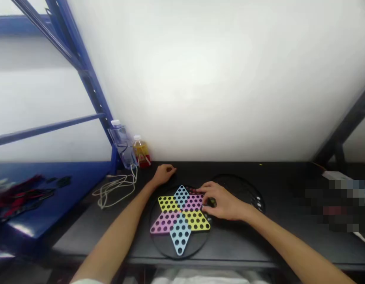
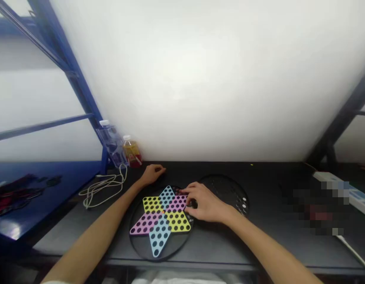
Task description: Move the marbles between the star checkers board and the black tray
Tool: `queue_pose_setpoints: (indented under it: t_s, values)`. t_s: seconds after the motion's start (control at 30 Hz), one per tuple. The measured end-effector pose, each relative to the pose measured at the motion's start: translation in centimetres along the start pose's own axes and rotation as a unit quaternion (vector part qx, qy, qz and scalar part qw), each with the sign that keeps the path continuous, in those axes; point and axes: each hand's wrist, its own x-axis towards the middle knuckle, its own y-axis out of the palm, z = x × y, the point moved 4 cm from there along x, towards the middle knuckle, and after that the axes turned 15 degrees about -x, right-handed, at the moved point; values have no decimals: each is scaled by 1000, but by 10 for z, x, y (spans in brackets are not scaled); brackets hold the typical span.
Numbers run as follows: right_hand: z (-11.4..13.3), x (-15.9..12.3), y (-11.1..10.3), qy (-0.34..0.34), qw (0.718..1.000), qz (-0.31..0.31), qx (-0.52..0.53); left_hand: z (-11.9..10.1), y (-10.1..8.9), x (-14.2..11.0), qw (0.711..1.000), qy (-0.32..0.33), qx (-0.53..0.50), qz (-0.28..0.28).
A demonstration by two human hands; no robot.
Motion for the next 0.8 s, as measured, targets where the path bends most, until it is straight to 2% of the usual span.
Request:
queue_pose_setpoints:
  t_s: [0.07, 0.1, 0.17, 0.27, 0.3, 0.37, 0.43, 0.47, 0.5, 0.6, 0.63, 0.67, 0.73, 0.8]
  values:
    - [-9, 1, -4, 64, 992, -31, 108, -1, 0, 0, 1000, 0, 3, -3]
    - [-15, 1, -5, 102, 977, -40, 184, -2, 0, 0, 1000, -1, 5, -3]
    - [-30, 2, -4, 178, 915, -57, 357, -2, 0, 0, 1000, -1, 8, -4]
    - [-51, 0, 0, 263, 792, -96, 543, -1, 0, 1, 1000, -2, 5, 1]
    - [-56, 0, 1, 278, 764, -108, 572, 0, 0, 1, 1000, -2, 5, 1]
    - [-61, -1, 4, 295, 738, -110, 597, 1, 0, 1, 1000, -2, 8, 0]
    - [-61, -2, 7, 303, 747, -82, 585, 1, 0, 1, 1000, 0, 11, -3]
    - [-59, -2, 8, 307, 765, -63, 562, 2, 0, 1, 1000, 0, 13, -2]
    - [-56, -3, 8, 307, 794, -48, 522, 2, 0, 1, 1000, 0, 14, -1]
    - [-40, -4, 1, 263, 919, -32, 292, 2, 0, 2, 1000, -1, 13, 0]
    - [-33, -4, -3, 235, 951, -28, 197, 2, 0, 2, 1000, -2, 13, -1]
    - [-24, -5, -5, 206, 972, -16, 109, 2, 0, 2, 1000, 0, 13, -1]
    - [-8, -6, -5, 156, 987, 23, -19, 1, 0, 1, 1000, 2, 11, -1]
    - [3, -7, -2, 120, 988, 59, -82, 0, 1, 1, 1000, 0, 9, -2]
